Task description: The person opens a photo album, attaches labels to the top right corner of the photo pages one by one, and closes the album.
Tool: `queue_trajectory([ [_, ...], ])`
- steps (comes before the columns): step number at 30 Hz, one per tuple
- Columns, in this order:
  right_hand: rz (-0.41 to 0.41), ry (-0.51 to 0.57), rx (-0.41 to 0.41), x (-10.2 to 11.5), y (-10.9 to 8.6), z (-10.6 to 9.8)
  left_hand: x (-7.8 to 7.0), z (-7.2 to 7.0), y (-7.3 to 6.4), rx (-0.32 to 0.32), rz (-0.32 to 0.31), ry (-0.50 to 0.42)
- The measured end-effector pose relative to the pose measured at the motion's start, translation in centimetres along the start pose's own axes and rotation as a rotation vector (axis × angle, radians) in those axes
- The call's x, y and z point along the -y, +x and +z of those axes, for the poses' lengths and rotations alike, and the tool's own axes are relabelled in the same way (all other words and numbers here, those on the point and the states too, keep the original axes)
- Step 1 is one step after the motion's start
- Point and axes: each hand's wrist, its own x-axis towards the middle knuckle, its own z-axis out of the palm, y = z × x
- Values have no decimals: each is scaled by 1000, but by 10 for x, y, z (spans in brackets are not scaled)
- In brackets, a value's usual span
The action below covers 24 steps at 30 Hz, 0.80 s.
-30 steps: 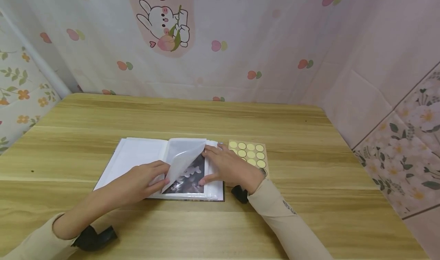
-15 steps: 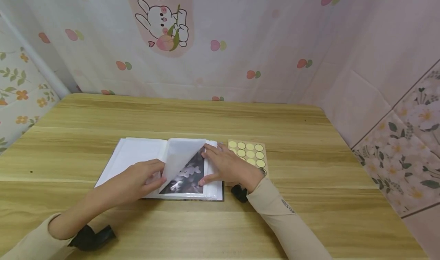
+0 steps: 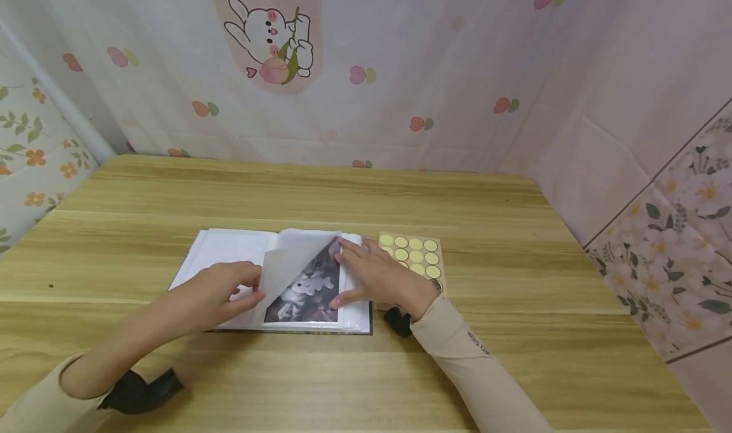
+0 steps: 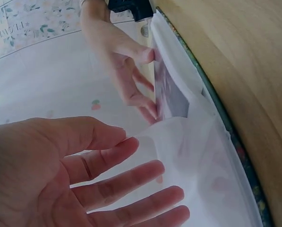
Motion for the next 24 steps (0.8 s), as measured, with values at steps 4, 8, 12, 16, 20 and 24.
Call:
queue_trajectory([
  [4,4,9,3,0,-1,0,-1,-2,-1,8,-7,11],
  [8,8,16,4,1,-1,0,-1,-5,-2,19,-27,25],
  [12,10,14,4,1,-2,-1,-1,-6,-2,20,-36,43],
  [16,4,10,1,1,-1,0,-1,-8,-3,28,-50,63],
  [20,-3,3,-5,1,-1,-1,0,-9,-3,39,-55,76],
  [24,-4,10,-3,1,-1,-1,1,-10,-4,34,-49,80],
])
